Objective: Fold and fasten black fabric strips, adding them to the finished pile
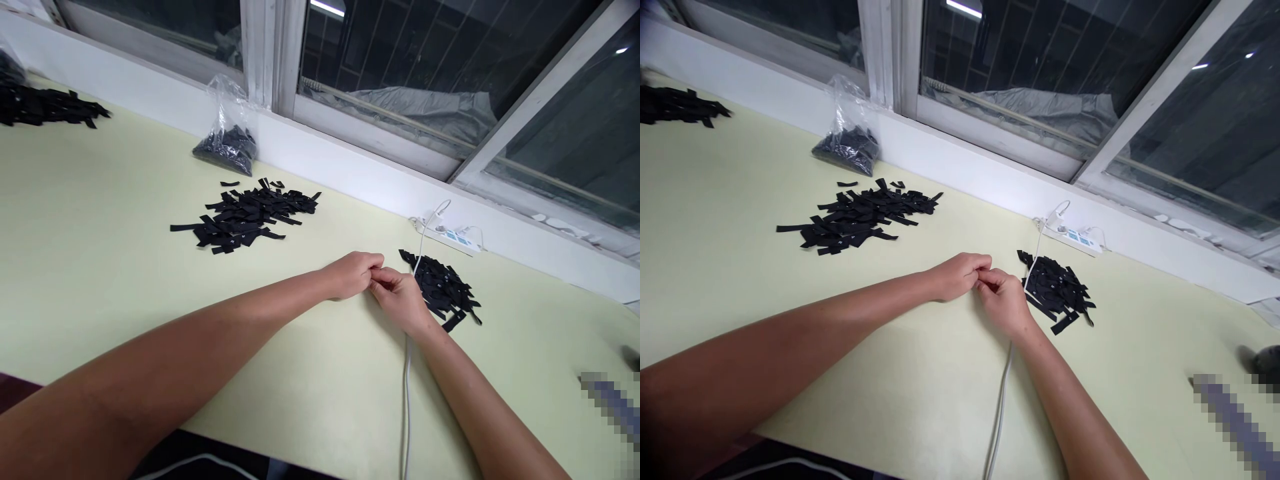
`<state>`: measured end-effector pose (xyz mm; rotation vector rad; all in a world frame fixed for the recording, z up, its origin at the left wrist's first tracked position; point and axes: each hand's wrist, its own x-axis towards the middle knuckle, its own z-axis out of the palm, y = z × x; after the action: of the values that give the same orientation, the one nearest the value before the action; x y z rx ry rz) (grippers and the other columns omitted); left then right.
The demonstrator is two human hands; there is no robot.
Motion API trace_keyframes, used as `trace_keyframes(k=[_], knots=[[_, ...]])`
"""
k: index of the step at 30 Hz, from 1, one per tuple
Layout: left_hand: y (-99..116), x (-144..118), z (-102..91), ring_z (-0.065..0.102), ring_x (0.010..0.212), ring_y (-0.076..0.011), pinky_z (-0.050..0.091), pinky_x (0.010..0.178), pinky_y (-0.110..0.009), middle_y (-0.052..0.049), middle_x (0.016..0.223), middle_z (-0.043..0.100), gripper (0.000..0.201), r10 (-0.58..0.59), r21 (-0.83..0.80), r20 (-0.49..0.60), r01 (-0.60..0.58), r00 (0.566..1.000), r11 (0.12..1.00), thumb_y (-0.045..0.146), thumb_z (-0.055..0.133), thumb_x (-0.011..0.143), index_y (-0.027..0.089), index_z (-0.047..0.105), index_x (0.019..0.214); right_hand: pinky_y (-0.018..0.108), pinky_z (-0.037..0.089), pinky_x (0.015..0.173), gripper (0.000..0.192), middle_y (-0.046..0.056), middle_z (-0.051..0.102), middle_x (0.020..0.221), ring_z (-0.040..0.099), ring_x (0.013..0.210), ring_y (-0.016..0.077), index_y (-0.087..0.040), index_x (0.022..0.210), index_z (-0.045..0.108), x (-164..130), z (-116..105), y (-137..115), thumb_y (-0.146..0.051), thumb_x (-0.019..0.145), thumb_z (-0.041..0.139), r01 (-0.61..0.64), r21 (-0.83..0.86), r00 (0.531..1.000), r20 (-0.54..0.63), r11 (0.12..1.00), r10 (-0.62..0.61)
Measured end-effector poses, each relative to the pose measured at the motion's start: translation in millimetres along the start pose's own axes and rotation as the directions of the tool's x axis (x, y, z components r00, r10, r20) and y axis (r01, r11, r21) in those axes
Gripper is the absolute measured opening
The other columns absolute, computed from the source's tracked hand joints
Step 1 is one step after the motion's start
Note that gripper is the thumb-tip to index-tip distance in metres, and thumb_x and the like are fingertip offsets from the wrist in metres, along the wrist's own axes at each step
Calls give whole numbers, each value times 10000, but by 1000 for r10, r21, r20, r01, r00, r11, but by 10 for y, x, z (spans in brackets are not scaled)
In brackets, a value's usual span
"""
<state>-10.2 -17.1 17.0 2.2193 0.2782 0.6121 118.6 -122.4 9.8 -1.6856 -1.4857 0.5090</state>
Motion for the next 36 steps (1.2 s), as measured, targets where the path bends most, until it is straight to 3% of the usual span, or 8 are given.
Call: trace_keyframes(k=[10,16,22,28,31,36], knots=[[-8,0,-16,416,636,-142,320,586,-294,18,697,474,186,39,113,54,-45,998,993,61,410,766,210,317,705,322,464,720,263,52,720,844,604,752,178,-187,922,767,9,-2,8,-345,789,604,-54,42,999,4,998,54],[-48,1,-25,488,682,-152,361,604,-287,-1,756,559,115,32,117,66,-39,997,992,92,434,794,199,444,750,324,462,686,318,65,724,861,588,728,172,-183,947,771,5,-12,-26,-409,768,638,-107,67,994,-28,992,110],[-144,29,-10,556,792,-168,448,721,-299,-25,858,630,201,-8,119,-74,17,997,993,78,413,786,187,571,850,311,461,639,403,57,696,769,569,679,157,-167,968,752,46,-77,14,-459,696,703,-262,206,960,-49,943,277],[-235,78,-41,619,835,-157,487,774,-294,-29,874,680,248,-208,-75,-267,195,941,978,81,405,811,172,610,916,293,469,683,386,39,684,827,549,663,116,-181,935,726,64,-118,-8,-441,651,749,-283,325,947,-53,903,316],[-254,94,-43,621,804,-146,492,740,-285,-29,894,694,238,-259,-140,-282,228,924,964,85,412,824,172,609,925,290,461,665,375,24,658,790,533,635,109,-186,896,707,66,-118,-5,-466,651,755,-273,339,946,-72,900,315],[-272,104,-22,609,730,-112,499,691,-263,-42,947,682,228,-248,-228,-269,189,931,955,89,405,863,166,591,970,290,441,630,347,-11,587,672,506,594,111,-193,852,686,74,-129,49,-479,667,752,-268,357,940,-107,895,324]])
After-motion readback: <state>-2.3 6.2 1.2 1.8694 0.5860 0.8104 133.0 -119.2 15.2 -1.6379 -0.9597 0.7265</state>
